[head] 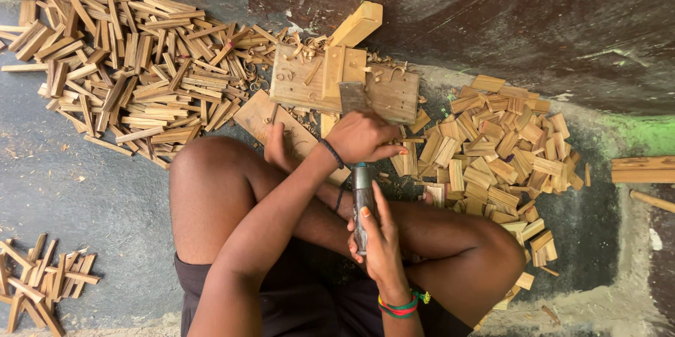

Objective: The person sits on the floor and uses a hammer and a chisel to split small wooden blocks into smaller pieces. They repeatedly position the chisel on the wood and strike it with the hammer, creating a pile of wood chips and split pieces.

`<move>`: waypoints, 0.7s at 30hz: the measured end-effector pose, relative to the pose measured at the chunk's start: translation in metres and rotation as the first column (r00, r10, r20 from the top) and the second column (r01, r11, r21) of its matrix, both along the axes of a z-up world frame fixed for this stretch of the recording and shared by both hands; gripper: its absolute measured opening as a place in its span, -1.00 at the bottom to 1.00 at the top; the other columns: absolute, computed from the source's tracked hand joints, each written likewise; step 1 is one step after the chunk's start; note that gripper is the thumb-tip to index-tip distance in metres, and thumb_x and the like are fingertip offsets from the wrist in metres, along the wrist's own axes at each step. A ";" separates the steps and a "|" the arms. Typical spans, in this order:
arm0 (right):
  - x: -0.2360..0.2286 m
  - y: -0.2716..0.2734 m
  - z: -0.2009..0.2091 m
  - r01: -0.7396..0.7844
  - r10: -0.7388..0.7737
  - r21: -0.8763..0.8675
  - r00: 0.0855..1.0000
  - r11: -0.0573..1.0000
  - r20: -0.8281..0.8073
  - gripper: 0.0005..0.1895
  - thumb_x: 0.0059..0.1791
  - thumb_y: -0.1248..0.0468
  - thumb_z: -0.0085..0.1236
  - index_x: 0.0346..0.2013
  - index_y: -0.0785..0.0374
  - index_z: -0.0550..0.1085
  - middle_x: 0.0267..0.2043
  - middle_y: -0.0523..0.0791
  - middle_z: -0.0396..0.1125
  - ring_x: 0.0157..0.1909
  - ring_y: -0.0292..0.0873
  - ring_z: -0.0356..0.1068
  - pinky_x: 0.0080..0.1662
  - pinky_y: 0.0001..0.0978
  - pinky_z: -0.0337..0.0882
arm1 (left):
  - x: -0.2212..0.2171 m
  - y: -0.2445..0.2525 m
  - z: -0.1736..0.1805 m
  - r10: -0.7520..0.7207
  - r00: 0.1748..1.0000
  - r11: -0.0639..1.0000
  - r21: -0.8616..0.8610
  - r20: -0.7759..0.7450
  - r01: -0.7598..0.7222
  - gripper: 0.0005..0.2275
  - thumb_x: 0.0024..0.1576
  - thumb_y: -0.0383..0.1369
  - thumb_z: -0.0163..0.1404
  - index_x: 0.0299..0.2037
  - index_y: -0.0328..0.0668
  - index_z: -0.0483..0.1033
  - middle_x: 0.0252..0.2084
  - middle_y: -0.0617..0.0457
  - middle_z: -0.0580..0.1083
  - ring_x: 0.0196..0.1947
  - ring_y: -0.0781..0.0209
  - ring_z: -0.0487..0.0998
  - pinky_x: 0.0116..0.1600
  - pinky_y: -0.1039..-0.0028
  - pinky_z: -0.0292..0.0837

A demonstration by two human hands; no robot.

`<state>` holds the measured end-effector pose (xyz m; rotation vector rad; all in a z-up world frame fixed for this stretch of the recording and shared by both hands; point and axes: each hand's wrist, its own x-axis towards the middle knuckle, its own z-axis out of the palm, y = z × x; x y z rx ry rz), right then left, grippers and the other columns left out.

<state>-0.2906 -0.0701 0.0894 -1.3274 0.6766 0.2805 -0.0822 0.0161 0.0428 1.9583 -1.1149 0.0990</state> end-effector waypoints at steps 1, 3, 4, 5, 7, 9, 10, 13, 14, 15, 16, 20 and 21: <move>0.001 0.001 0.001 -0.002 0.002 0.005 1.000 1.000 0.004 -0.30 0.09 0.17 -0.06 0.52 -0.07 0.03 -0.44 -0.04 0.30 -0.70 -0.30 0.25 -0.70 -0.53 0.21 | 0.001 0.001 -0.002 0.014 1.000 1.000 -0.020 -0.015 -0.015 -0.67 0.20 -0.01 0.06 -0.33 -0.09 0.62 -0.51 -0.06 0.54 -0.45 -0.10 0.59 -0.26 0.14 0.50; 0.004 0.002 0.004 -0.010 0.010 0.016 1.000 1.000 0.013 -0.31 0.09 0.16 -0.06 0.52 -0.06 0.04 -0.43 -0.04 0.30 -0.69 -0.29 0.26 -0.69 -0.53 0.22 | 0.003 0.002 -0.005 0.045 0.998 0.997 -0.060 -0.046 -0.048 -0.66 0.19 -0.04 0.07 -0.45 -0.10 0.64 -0.59 -0.04 0.51 -0.58 -0.10 0.56 -0.42 0.16 0.46; 0.006 0.003 0.005 -0.008 0.008 0.010 1.000 1.000 0.007 -0.32 0.09 0.15 -0.07 0.52 -0.06 0.05 -0.43 -0.04 0.31 -0.69 -0.29 0.26 -0.69 -0.53 0.21 | 0.005 0.002 -0.007 0.040 0.998 0.997 -0.062 -0.042 -0.043 -0.65 0.20 -0.04 0.07 -0.48 -0.11 0.63 -0.59 -0.04 0.52 -0.58 -0.09 0.56 -0.41 0.16 0.47; 0.007 0.003 0.006 -0.007 0.007 0.005 1.000 1.000 -0.001 -0.32 0.09 0.14 -0.07 0.52 -0.06 0.05 -0.43 -0.05 0.31 -0.70 -0.29 0.26 -0.70 -0.54 0.20 | 0.005 0.002 -0.009 0.037 0.998 0.997 -0.063 -0.041 -0.039 -0.64 0.20 -0.05 0.07 -0.50 -0.12 0.62 -0.59 -0.05 0.52 -0.58 -0.09 0.56 -0.41 0.17 0.47; 0.008 0.004 0.008 -0.015 0.015 0.002 1.000 1.000 -0.007 -0.33 0.10 0.13 -0.08 0.52 -0.06 0.05 -0.43 -0.05 0.31 -0.69 -0.29 0.26 -0.70 -0.54 0.20 | 0.005 0.001 -0.013 0.036 0.996 0.996 -0.083 -0.076 -0.042 -0.63 0.21 -0.04 0.06 -0.50 -0.12 0.62 -0.58 -0.04 0.53 -0.59 -0.07 0.56 -0.40 0.18 0.48; 0.011 0.003 0.009 -0.030 0.030 0.008 1.000 1.000 -0.001 -0.33 0.10 0.13 -0.08 0.52 -0.06 0.05 -0.43 -0.04 0.31 -0.68 -0.29 0.26 -0.68 -0.53 0.23 | 0.006 0.000 -0.014 0.036 0.988 0.991 -0.122 -0.147 -0.054 -0.65 0.20 -0.04 0.05 -0.47 -0.10 0.64 -0.57 -0.03 0.54 -0.59 -0.04 0.57 -0.41 0.19 0.47; 0.011 0.003 0.010 -0.036 0.036 0.001 0.999 0.999 -0.017 -0.33 0.10 0.12 -0.09 0.52 -0.08 0.04 -0.43 -0.05 0.30 -0.69 -0.29 0.26 -0.69 -0.54 0.21 | 0.006 0.000 -0.015 0.038 0.984 0.992 -0.108 -0.172 -0.057 -0.64 0.20 -0.03 0.04 -0.49 -0.11 0.64 -0.58 -0.04 0.54 -0.60 -0.05 0.56 -0.41 0.19 0.47; 0.013 0.003 0.011 -0.057 0.056 -0.011 0.997 0.998 -0.057 -0.32 0.10 0.11 -0.10 0.52 -0.14 0.02 -0.44 -0.05 0.30 -0.69 -0.30 0.25 -0.70 -0.54 0.18 | 0.009 0.001 -0.017 0.043 0.971 0.996 -0.062 -0.235 -0.059 -0.61 0.19 -0.01 0.04 -0.53 -0.12 0.63 -0.61 -0.07 0.52 -0.60 -0.08 0.55 -0.40 0.17 0.47; 0.012 0.004 0.011 -0.061 0.061 -0.006 0.996 0.998 -0.067 -0.32 0.10 0.11 -0.11 0.52 -0.15 0.01 -0.44 -0.06 0.30 -0.69 -0.30 0.25 -0.70 -0.55 0.19 | 0.010 0.001 -0.017 0.039 0.969 0.998 -0.041 -0.246 -0.050 -0.60 0.19 -0.01 0.04 -0.53 -0.12 0.64 -0.62 -0.07 0.51 -0.60 -0.09 0.55 -0.40 0.16 0.46; 0.013 0.004 0.011 -0.067 0.067 -0.003 0.995 0.998 -0.075 -0.32 0.10 0.10 -0.11 0.52 -0.16 0.00 -0.44 -0.06 0.30 -0.69 -0.30 0.25 -0.69 -0.55 0.19 | 0.011 0.001 -0.016 0.036 0.966 0.999 -0.022 -0.255 -0.043 -0.59 0.18 0.00 0.04 -0.54 -0.12 0.64 -0.63 -0.08 0.51 -0.60 -0.10 0.55 -0.40 0.15 0.45; 0.013 0.006 0.011 -0.052 0.053 0.012 0.995 0.999 -0.089 -0.32 0.10 0.10 -0.11 0.52 -0.19 -0.01 -0.44 -0.06 0.29 -0.69 -0.30 0.24 -0.69 -0.54 0.20 | 0.012 0.001 -0.016 0.025 0.969 0.999 -0.034 -0.247 -0.034 -0.59 0.18 0.01 0.04 -0.54 -0.12 0.63 -0.63 -0.08 0.50 -0.60 -0.11 0.54 -0.40 0.15 0.45; 0.015 0.015 0.009 -0.053 0.054 0.016 0.992 0.998 -0.111 -0.31 0.10 0.09 -0.11 0.52 -0.24 -0.03 -0.43 -0.06 0.28 -0.68 -0.29 0.24 -0.69 -0.52 0.21 | 0.016 0.006 -0.014 0.008 0.970 1.000 -0.016 -0.242 -0.012 -0.56 0.18 0.01 0.04 -0.61 -0.13 0.55 -0.64 -0.09 0.47 -0.59 -0.14 0.52 -0.41 0.12 0.41; 0.014 0.016 0.008 -0.059 0.059 0.001 0.992 0.998 -0.108 -0.31 0.10 0.09 -0.11 0.52 -0.24 -0.04 -0.43 -0.06 0.28 -0.68 -0.29 0.24 -0.69 -0.52 0.20 | 0.016 0.006 -0.015 0.001 0.968 1.000 0.002 -0.249 -0.001 -0.55 0.18 0.01 0.05 -0.64 -0.13 0.52 -0.64 -0.08 0.46 -0.59 -0.15 0.51 -0.42 0.11 0.40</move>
